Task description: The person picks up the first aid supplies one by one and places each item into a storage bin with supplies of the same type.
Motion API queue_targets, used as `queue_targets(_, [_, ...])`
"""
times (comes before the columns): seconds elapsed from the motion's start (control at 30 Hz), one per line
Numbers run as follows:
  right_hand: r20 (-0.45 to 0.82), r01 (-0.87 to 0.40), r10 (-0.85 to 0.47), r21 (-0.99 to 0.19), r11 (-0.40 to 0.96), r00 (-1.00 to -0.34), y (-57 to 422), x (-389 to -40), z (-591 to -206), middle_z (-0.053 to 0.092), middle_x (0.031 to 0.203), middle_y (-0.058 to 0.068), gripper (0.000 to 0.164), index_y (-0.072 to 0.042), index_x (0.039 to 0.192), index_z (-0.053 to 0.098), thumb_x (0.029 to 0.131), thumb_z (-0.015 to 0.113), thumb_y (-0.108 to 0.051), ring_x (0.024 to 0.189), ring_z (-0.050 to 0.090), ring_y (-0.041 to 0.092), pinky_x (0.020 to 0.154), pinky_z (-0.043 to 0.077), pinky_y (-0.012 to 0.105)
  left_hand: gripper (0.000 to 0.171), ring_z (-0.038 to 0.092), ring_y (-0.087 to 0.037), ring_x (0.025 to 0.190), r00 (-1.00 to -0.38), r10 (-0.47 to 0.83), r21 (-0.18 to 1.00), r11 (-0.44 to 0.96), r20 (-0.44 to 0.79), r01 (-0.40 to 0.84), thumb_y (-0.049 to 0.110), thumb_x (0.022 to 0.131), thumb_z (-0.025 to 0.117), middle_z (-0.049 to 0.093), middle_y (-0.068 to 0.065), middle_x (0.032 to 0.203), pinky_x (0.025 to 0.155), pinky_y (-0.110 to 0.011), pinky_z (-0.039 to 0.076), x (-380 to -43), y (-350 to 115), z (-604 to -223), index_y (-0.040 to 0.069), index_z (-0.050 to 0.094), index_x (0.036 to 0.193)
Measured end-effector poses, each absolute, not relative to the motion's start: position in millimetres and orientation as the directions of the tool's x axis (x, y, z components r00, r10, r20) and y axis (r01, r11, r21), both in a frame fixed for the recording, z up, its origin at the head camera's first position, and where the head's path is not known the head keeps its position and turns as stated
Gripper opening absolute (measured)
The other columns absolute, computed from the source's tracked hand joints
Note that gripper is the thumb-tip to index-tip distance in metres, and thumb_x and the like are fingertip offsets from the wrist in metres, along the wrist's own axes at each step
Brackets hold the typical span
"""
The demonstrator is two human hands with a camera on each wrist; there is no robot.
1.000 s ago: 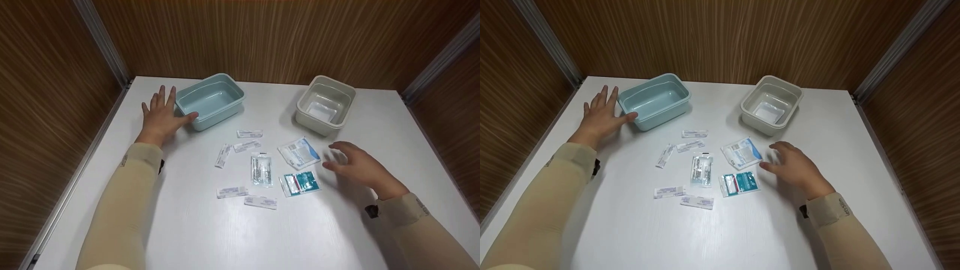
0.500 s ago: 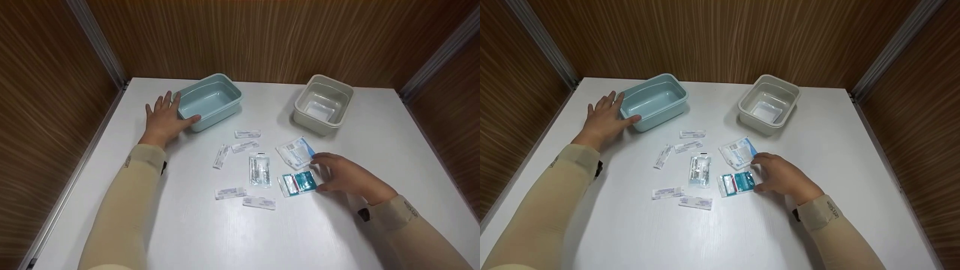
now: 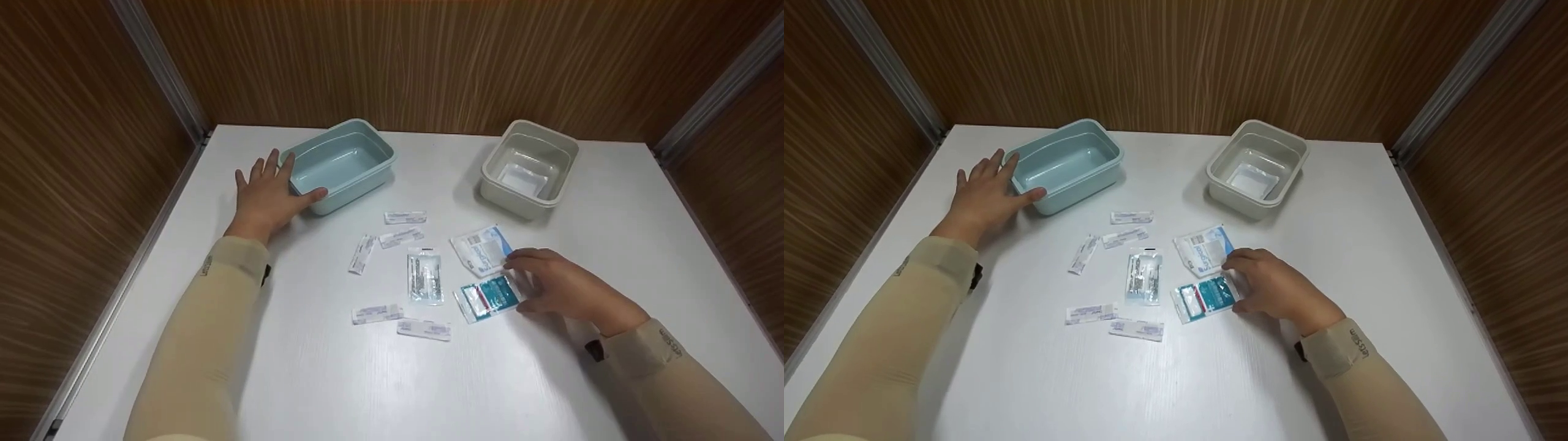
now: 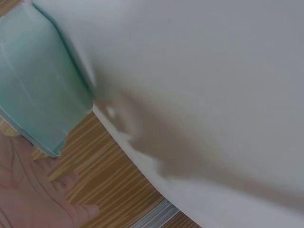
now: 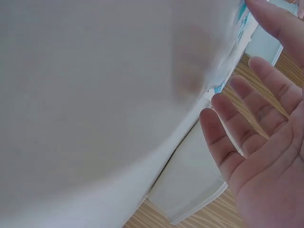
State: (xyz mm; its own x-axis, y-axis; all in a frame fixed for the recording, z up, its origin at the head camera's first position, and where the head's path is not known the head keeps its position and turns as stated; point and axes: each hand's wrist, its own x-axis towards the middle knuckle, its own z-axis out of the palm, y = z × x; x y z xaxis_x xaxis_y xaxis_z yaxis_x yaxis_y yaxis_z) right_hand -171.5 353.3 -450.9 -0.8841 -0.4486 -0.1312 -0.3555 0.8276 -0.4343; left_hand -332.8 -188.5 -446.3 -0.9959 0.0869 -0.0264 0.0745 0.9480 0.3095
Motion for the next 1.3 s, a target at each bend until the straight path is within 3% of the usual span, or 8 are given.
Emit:
queue_targets(0.2, [-0.140,-0.357,-0.449,-0.422,0.833,-0.883,351,-173,-452,0.070,0.151,0.012,0.061,-0.012,0.135,0.077,0.079,0.102,-0.008,0.140,0.062,0.036,0.118,0.056,0.061,0.136,0.007,-0.052,0.177,-0.996,0.083,0.304,0.950,-0.031,0.070,0.108,0.087,0.040,0.005,-0.021,0.192,0.137,-0.081,-0.002,-329,-191,-447,0.016,0.011,0.184])
queue_targets(0.4, [-0.156,-0.355,-0.461,-0.445,0.823,-0.874,350,-175,-454,0.072,0.152,0.009,0.064,-0.014,0.142,0.077,0.082,0.100,-0.005,0.145,0.062,0.036,0.123,0.052,0.065,0.136,0.007,-0.053,0.177,-0.997,0.067,0.295,0.954,-0.030,0.055,0.108,0.087,0.037,0.005,-0.022,0.192,0.136,-0.082,-0.003,-323,-196,-447,0.016,0.011,0.184])
queue_targets(0.63, [-0.150,-0.380,-0.478,-0.427,0.821,-0.865,350,-173,-455,0.078,0.134,0.009,0.060,-0.009,0.137,0.078,0.081,0.099,-0.003,0.121,0.068,0.028,0.109,0.060,0.057,0.137,0.007,-0.054,0.176,-0.999,0.034,0.310,0.950,-0.020,0.026,0.109,0.086,0.035,0.006,-0.023,0.191,0.136,-0.083,-0.006,-314,-204,-450,0.015,0.012,0.183])
queue_targets(0.83, [-0.200,-0.349,-0.473,-0.450,0.822,-0.858,347,-176,-454,0.072,0.141,0.009,0.066,-0.012,0.144,0.071,0.084,0.097,-0.005,0.127,0.064,0.029,0.114,0.058,0.058,0.137,0.005,-0.056,0.176,-1.000,0.006,0.334,0.943,-0.025,-0.003,0.108,0.087,0.037,0.005,-0.025,0.191,0.135,-0.084,-0.008,-305,-214,-449,0.014,0.012,0.183])
queue_targets(1.1, [-0.268,-0.273,-0.439,-0.486,0.830,-0.857,345,-180,-453,0.065,0.157,0.015,0.077,-0.017,0.155,0.065,0.085,0.096,-0.004,0.138,0.060,0.035,0.120,0.054,0.065,0.136,0.009,-0.059,0.174,-0.999,-0.042,0.351,0.935,-0.015,-0.045,0.107,0.089,0.039,0.004,-0.029,0.189,0.133,-0.087,-0.002,-289,-223,-452,0.012,0.012,0.183])
queue_targets(1.3, [-0.277,-0.284,-0.441,-0.462,0.840,-0.853,342,-185,-453,0.068,0.152,0.011,0.071,-0.018,0.150,0.069,0.086,0.097,-0.007,0.132,0.060,0.032,0.119,0.054,0.064,0.136,0.008,-0.060,0.173,-0.996,-0.087,0.378,0.922,-0.015,-0.086,0.105,0.089,0.043,0.003,-0.029,0.189,0.132,-0.089,-0.001,-275,-225,-451,0.013,0.010,0.183])
